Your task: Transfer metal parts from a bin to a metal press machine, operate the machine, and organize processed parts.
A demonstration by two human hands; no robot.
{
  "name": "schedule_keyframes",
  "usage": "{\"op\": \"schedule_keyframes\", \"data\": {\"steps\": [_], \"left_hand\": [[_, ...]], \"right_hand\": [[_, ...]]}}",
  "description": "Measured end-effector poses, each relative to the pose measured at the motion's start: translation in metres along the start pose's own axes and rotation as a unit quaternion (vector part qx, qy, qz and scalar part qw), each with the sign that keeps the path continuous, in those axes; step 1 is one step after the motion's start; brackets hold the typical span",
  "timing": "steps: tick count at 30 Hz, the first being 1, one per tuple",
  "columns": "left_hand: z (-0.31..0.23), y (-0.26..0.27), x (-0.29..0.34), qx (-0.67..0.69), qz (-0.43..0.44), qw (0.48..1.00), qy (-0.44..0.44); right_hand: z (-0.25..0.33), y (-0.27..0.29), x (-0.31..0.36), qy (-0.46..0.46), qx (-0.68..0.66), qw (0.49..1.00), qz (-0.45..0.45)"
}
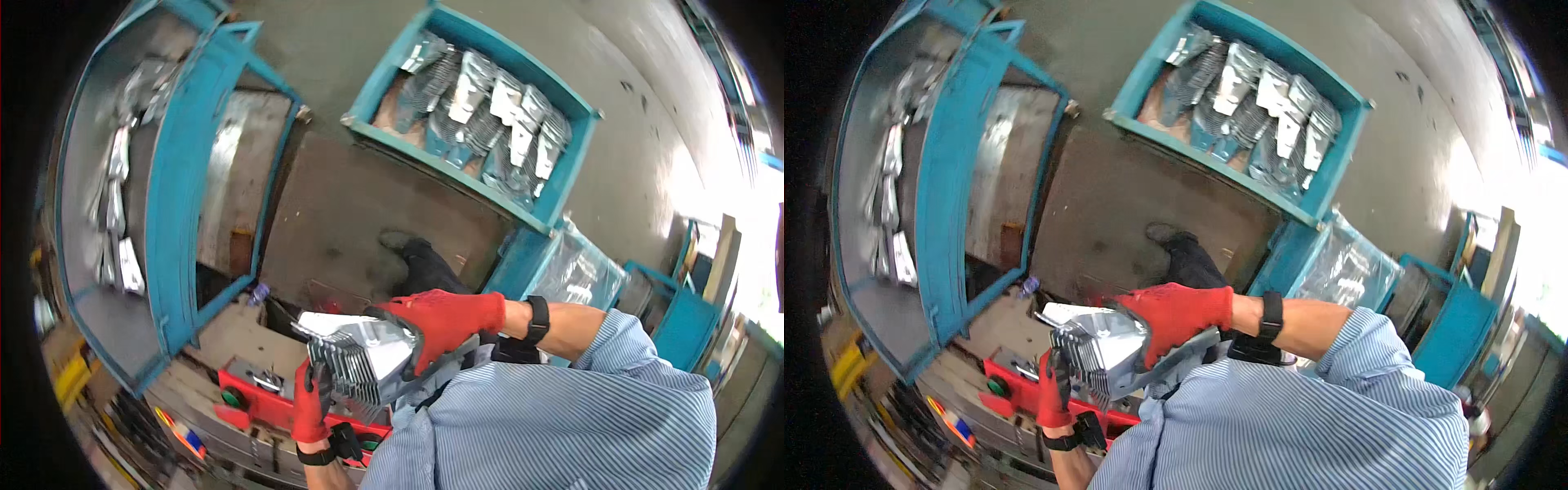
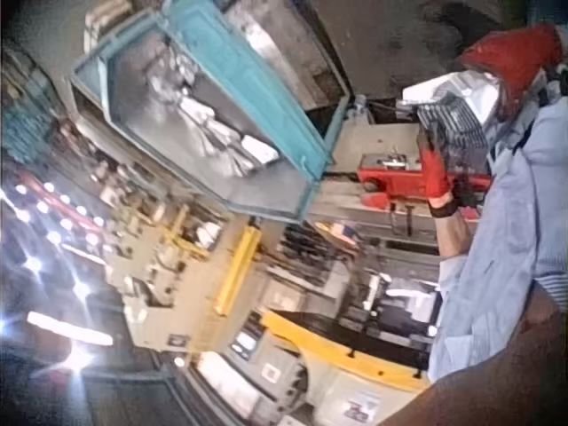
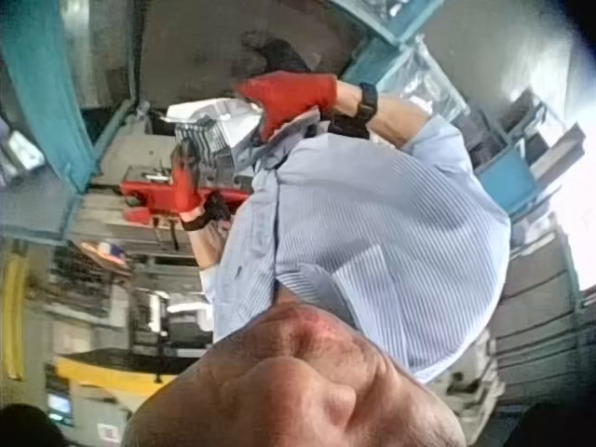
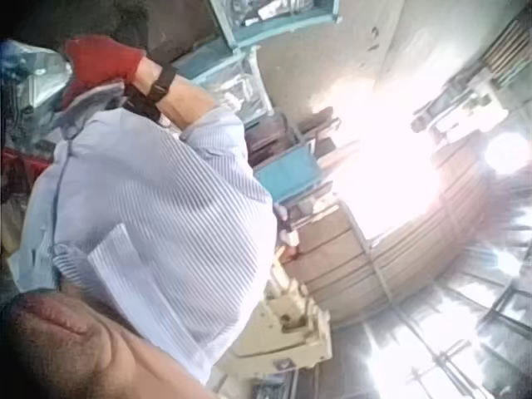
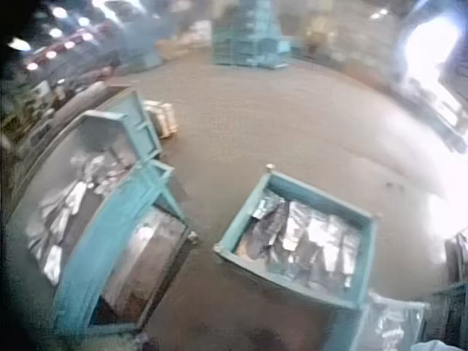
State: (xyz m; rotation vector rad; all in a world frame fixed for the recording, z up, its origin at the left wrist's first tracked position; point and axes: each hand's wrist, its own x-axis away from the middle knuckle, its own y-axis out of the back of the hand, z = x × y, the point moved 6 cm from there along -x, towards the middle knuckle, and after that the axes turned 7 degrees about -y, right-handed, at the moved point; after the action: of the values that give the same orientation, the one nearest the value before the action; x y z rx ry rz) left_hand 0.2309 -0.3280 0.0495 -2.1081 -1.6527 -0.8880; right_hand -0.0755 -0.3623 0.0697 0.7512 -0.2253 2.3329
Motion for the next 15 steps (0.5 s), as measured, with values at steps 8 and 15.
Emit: {"op": "schedule_keyframes", "data": {"steps": [8,15], "left_hand": [[-0.060,-0.134,-0.098,-0.158,0.242,0.957,-0.029],[-0.075,-0.216,-0.109,-0.101,0.370,0.922,-0.056]], "right_hand": [[-0.066,0.017,0.090,-0.105,-0.027,0.969,-0.224],[-0.080,0.000,0.127,-0.168,-0.330,0.907,-0.199]]}}
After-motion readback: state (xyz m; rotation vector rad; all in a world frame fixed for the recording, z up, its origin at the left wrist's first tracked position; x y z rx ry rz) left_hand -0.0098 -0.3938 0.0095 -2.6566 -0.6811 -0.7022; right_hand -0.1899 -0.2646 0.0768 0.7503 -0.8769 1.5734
